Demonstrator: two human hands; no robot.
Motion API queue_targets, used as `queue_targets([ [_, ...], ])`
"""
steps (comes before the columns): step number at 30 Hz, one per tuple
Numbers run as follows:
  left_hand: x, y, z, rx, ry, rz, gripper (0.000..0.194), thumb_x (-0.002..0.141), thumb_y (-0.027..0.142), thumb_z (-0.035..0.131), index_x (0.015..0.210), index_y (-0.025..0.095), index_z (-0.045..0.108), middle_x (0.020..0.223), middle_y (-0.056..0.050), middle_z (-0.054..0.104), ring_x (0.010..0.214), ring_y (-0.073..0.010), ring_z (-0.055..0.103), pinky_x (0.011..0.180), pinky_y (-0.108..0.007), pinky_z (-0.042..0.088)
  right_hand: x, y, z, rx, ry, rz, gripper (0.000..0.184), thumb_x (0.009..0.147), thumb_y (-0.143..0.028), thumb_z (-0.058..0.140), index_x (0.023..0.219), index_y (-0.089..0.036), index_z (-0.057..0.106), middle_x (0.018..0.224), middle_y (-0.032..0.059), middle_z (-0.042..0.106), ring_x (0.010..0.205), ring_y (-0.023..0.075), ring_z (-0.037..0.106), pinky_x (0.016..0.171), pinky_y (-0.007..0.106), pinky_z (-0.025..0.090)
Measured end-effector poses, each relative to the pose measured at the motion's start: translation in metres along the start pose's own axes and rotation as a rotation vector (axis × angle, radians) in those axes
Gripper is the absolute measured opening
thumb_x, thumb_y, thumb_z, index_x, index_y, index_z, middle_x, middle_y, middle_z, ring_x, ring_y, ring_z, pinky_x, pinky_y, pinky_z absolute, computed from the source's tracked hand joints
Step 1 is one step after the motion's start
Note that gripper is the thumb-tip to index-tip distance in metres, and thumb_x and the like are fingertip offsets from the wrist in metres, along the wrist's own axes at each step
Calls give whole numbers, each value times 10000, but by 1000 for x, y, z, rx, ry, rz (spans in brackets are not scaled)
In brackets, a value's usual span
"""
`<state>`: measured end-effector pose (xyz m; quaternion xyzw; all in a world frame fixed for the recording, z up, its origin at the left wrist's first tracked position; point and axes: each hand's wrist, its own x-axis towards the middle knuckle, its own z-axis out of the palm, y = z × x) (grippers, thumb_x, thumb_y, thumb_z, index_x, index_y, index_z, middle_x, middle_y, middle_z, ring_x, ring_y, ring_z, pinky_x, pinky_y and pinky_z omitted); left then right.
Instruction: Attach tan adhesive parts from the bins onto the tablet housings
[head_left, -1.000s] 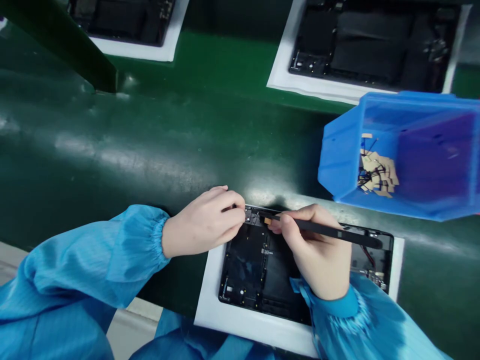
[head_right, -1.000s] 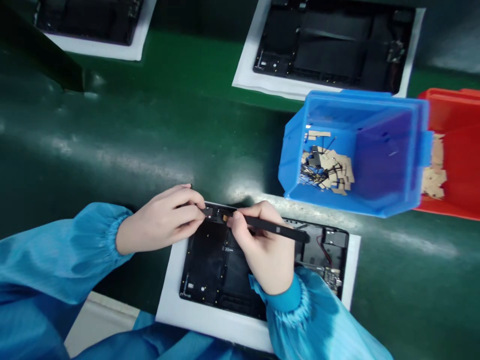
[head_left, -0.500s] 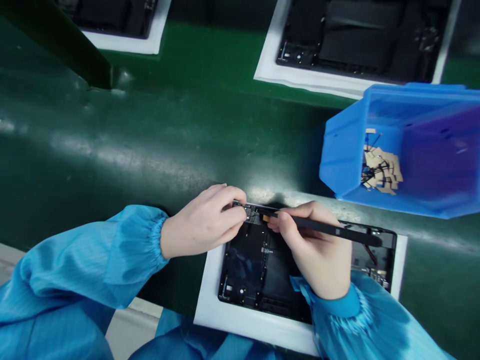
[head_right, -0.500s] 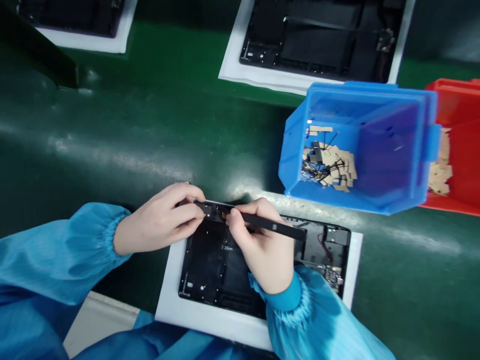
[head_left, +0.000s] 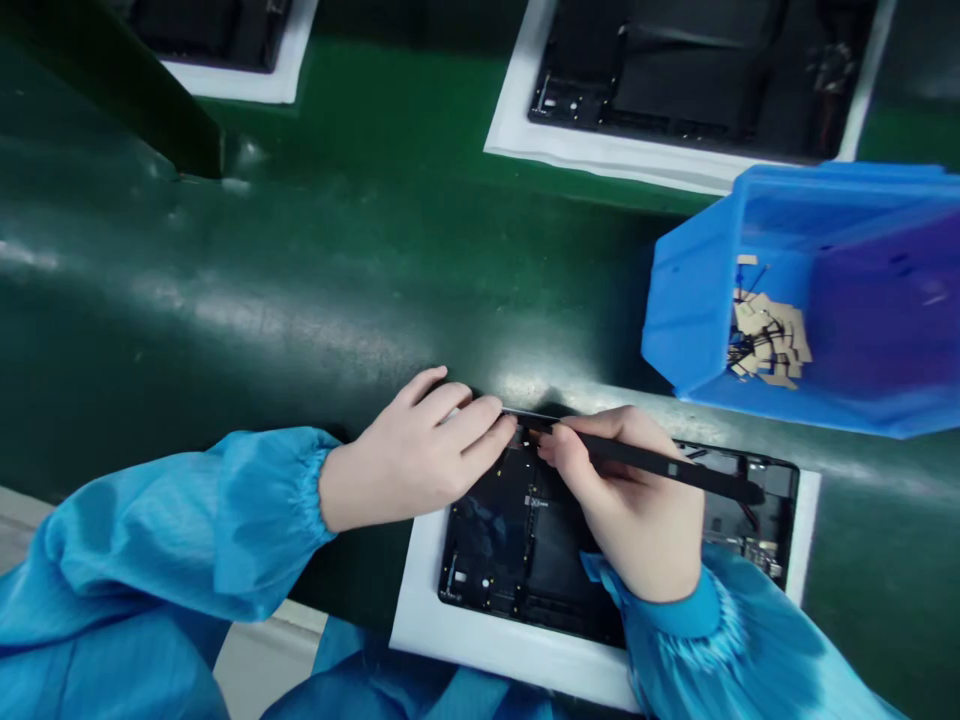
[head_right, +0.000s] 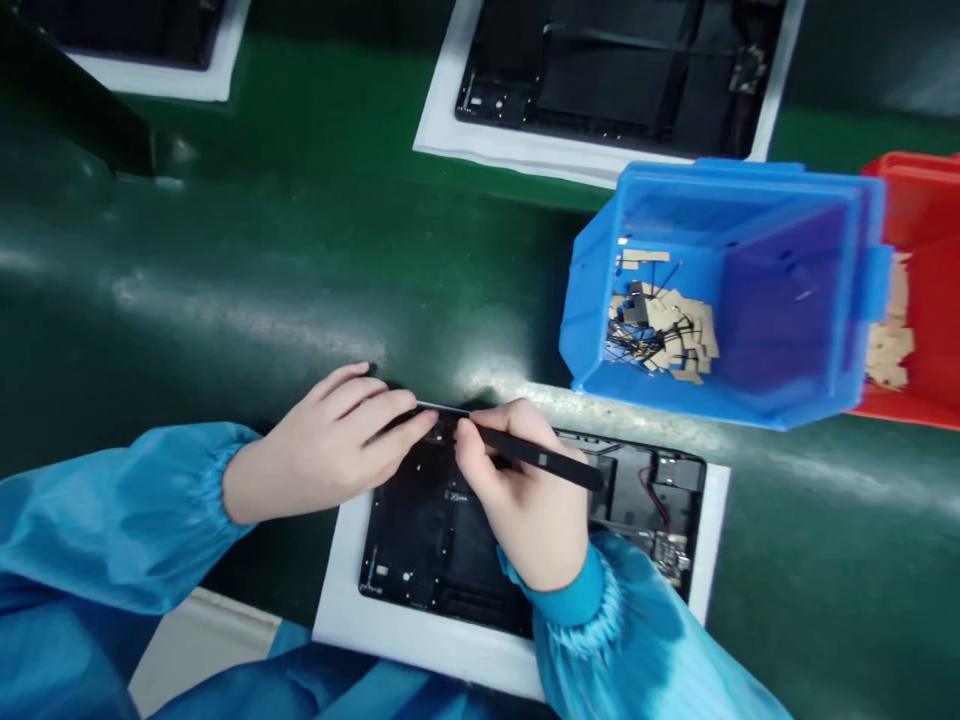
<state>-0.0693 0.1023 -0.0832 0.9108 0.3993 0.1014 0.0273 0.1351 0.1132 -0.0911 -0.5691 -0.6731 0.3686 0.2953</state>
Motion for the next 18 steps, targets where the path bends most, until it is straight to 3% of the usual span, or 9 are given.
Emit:
queue_targets([
  [6,-2,11,3,105,70,-18,296,878,174,509,1155,114,593,1092,-85,642,925,-214,588,911,-447,475,-5,3,-3,71,41,24,97,821,-280,650,787,-199,609,680,-3,650,592,149,647,554,265,518],
  [14,-1,7,5,7,88,36,263,893,126,472,1112,71,607,1130,-92,645,1040,-192,598,932,-330,504,-5,4,-5,162,67,86,120,828,-271,649,748,-195,602,653,-5,650,598,150,658,583,271,531],
  [18,0,5,7,-27,96,38,261,897,124,464,1115,78,599,1105,-90,654,1014,-185,610,914,-332,524,-4,4,-4,139,84,85,148,822,-287,654,721,-193,599,640,1,647,583,160,650,569,285,524],
])
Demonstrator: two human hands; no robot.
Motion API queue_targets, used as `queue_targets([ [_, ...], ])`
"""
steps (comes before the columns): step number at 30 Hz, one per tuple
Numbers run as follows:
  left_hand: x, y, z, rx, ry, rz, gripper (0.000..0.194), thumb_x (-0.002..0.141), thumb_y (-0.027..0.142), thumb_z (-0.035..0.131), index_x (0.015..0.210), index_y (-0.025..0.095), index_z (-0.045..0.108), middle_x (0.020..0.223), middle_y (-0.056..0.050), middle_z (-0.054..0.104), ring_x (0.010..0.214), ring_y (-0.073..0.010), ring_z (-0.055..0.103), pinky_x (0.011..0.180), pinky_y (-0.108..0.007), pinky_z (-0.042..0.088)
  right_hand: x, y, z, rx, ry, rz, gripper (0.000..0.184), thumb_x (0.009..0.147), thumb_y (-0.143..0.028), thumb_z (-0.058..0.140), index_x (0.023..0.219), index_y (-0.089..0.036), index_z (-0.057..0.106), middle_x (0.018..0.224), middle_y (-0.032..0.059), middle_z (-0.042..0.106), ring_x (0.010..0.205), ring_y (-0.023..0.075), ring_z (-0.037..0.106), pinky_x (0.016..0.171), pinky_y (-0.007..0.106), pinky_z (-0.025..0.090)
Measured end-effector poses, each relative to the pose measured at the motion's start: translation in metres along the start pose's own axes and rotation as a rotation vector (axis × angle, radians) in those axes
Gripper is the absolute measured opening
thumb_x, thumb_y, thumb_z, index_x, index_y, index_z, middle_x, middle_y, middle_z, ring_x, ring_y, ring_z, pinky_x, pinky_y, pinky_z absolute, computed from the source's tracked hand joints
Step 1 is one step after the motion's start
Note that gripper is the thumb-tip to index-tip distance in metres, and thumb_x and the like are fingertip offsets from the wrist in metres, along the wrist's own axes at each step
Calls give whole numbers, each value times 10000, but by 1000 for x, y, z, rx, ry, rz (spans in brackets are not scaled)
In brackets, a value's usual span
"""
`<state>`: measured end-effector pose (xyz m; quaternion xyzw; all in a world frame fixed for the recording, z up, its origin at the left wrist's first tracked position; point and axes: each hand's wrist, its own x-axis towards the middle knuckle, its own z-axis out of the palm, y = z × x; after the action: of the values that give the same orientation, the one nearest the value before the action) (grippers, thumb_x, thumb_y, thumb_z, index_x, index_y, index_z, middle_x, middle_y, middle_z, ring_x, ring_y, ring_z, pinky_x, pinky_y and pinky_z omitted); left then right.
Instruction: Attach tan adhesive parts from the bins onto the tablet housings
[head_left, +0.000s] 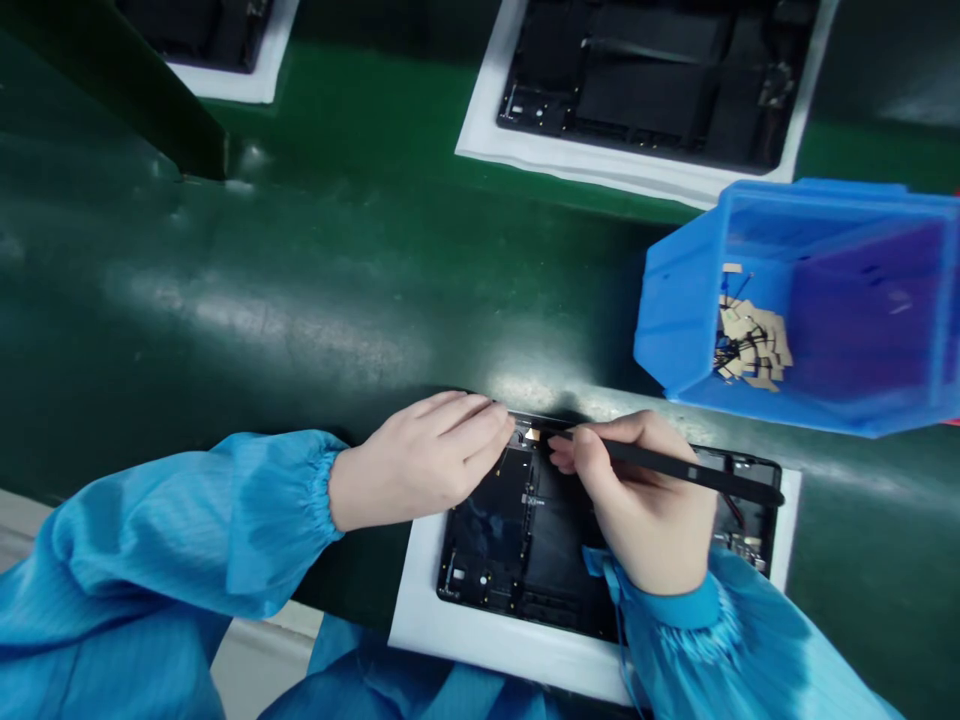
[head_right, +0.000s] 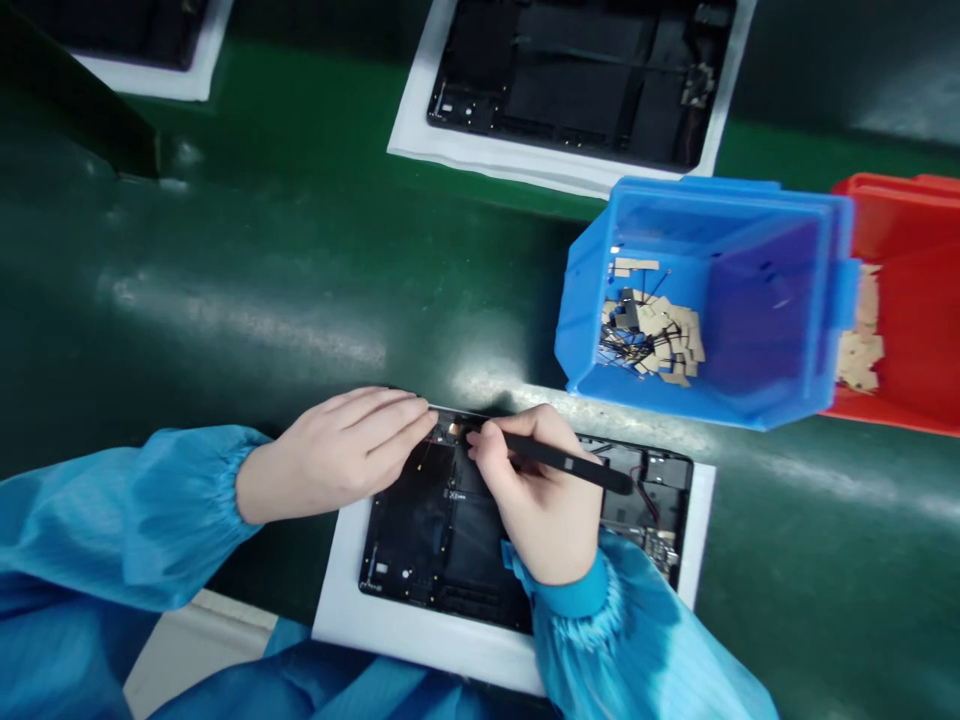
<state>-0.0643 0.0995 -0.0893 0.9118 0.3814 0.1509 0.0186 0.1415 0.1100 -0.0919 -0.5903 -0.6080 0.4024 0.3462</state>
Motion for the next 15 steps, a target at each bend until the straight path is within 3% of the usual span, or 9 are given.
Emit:
queue_targets([
  [10,0,0,-1,-41,-83,-16,315,893,145,459,1191,107,556,1102,-98,621,1012,-196,579,908,-337,498,0,-1,1,-24,5,-23,104,817,-254,652,740,-206,602,647,-10,626,583,141,616,559,267,486],
  [13,6,2,0,-60,-165,-51,407,863,127,450,1266,157,503,1062,-101,607,974,-213,574,880,-380,493,0,-3,-7,71,110,-99,123,858,-276,572,749,-217,569,670,8,584,586,157,573,566,304,455],
  [15,8,1,1,-94,-196,-63,467,841,145,472,1306,191,467,1066,-106,593,984,-235,565,870,-407,486,-1,-7,-14,75,187,-187,162,878,-321,482,758,-224,531,773,43,575,701,196,574,655,355,457],
])
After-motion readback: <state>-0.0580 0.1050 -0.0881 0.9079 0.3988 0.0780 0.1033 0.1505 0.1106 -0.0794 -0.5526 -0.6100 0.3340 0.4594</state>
